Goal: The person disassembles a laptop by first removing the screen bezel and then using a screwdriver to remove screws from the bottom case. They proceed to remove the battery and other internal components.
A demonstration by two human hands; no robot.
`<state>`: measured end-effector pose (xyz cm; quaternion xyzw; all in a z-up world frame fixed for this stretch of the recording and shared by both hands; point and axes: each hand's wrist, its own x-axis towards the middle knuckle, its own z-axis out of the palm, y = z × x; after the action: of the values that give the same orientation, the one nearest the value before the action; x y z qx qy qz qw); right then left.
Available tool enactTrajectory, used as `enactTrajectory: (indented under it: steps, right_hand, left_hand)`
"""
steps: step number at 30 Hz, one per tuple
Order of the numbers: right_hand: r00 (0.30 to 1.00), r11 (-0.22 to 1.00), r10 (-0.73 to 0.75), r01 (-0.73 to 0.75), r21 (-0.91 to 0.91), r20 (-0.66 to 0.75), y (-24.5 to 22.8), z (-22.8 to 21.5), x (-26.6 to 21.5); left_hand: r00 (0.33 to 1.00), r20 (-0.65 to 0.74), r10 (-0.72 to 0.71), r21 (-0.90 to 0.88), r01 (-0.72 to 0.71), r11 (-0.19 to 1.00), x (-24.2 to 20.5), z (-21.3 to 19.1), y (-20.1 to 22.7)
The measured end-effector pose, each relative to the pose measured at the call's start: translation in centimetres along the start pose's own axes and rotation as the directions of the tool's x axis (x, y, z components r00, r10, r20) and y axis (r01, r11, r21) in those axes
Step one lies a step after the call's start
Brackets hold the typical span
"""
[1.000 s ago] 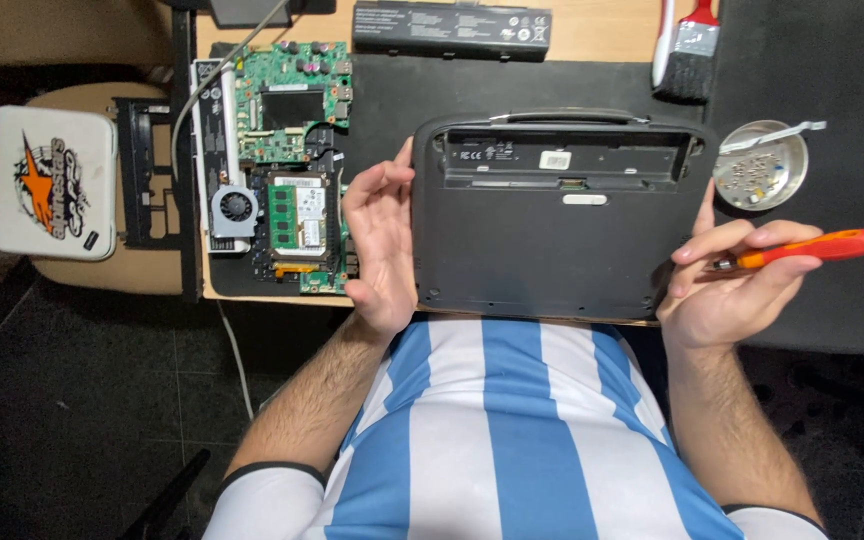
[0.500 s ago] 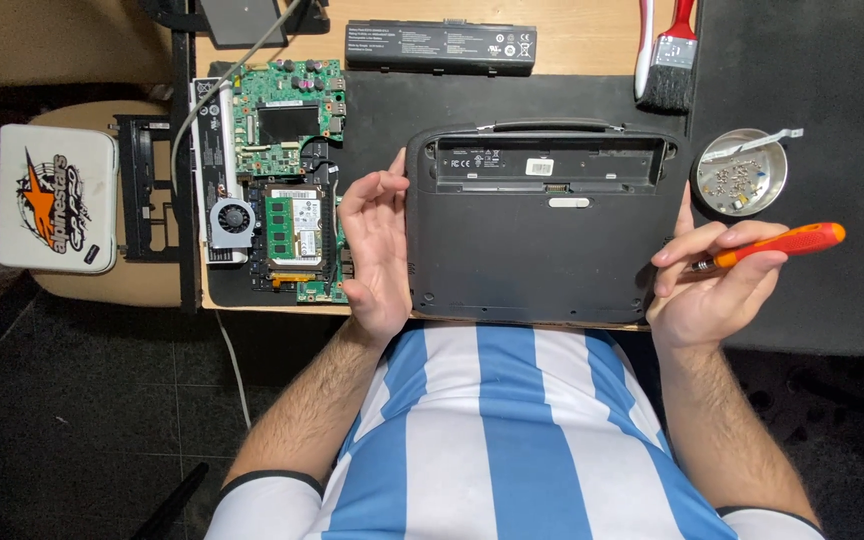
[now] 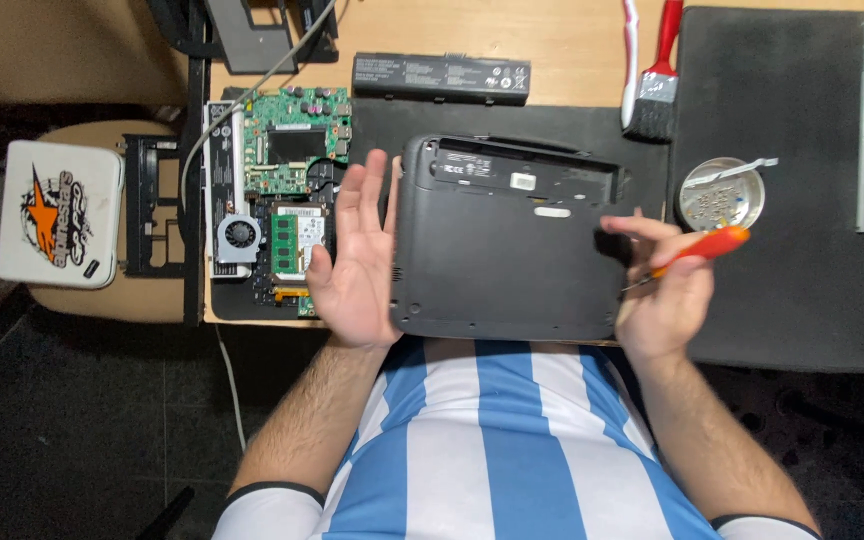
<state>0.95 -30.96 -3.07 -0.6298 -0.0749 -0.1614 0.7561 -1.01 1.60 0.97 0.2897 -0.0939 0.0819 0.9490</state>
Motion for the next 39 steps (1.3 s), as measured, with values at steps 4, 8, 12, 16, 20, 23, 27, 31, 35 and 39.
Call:
enactTrajectory:
  steps: [4,8,12,16,20,23,27,31,35,39]
  right_hand:
    - [0.999,0.999,0.033,-0.033,-0.008,0.014,-0.6,4.1,-0.3]
    - [0.989,0.993,0.078,-0.089,0.078,0.129,0.5,6.4,-0.5]
    - [0.918,0.854,0.265,-0.366,0.37,0.296,3.7,5.9,-0.8]
    - [0.87,0.735,0.337,-0.482,0.478,0.359,-3.6,4.3,1.7]
    - [0.904,0.786,0.329,-0.422,0.452,0.272,-8.3,-1.4,2.2]
    - [0.942,0.819,0.281,-0.335,0.466,0.183,-10.5,-5.6,0.5]
    - [0.949,0.934,0.304,-0.279,0.224,-0.088,-11.1,-10.0,0.7]
    - [0.937,0.944,0.284,-0.31,-0.112,-0.202,-6.8,-13.2,-2.5]
    - [0.906,0.901,0.406,-0.418,-0.111,-0.119,-3.9,-12.4,-4.4]
    - [0.859,0.798,0.502,-0.506,-0.326,-0.106,-6.6,-7.5,-2.7]
  left_hand:
    - [0.969,-0.196,-0.149,-0.344,0.074,0.936,-0.8,1.4,-0.6]
    - [0.964,-0.04,-0.263,-0.434,0.221,0.874,-4.5,-0.5,-4.1]
    - [0.917,0.095,-0.386,-0.214,0.398,0.892,-3.4,3.5,-4.2]
    - [0.847,0.529,0.044,0.638,-0.431,0.638,1.3,5.6,-4.2]
    - [0.874,0.428,-0.229,0.814,-0.262,0.519,1.0,5.5,-4.8]
    - [0.877,0.315,-0.363,0.927,-0.203,0.316,0.7,4.8,-4.6]
    - [0.87,0.093,-0.485,0.992,-0.038,0.123,0.6,4.4,-3.7]
    - [0.891,0.124,-0.438,0.985,-0.057,0.162,-0.7,3.6,-2.6]
    - [0.922,0.214,-0.322,0.973,-0.173,0.152,-1.9,2.5,-0.6]
    - [0.843,0.28,-0.46,0.948,-0.317,-0.003,-2.4,1.0,2.9]
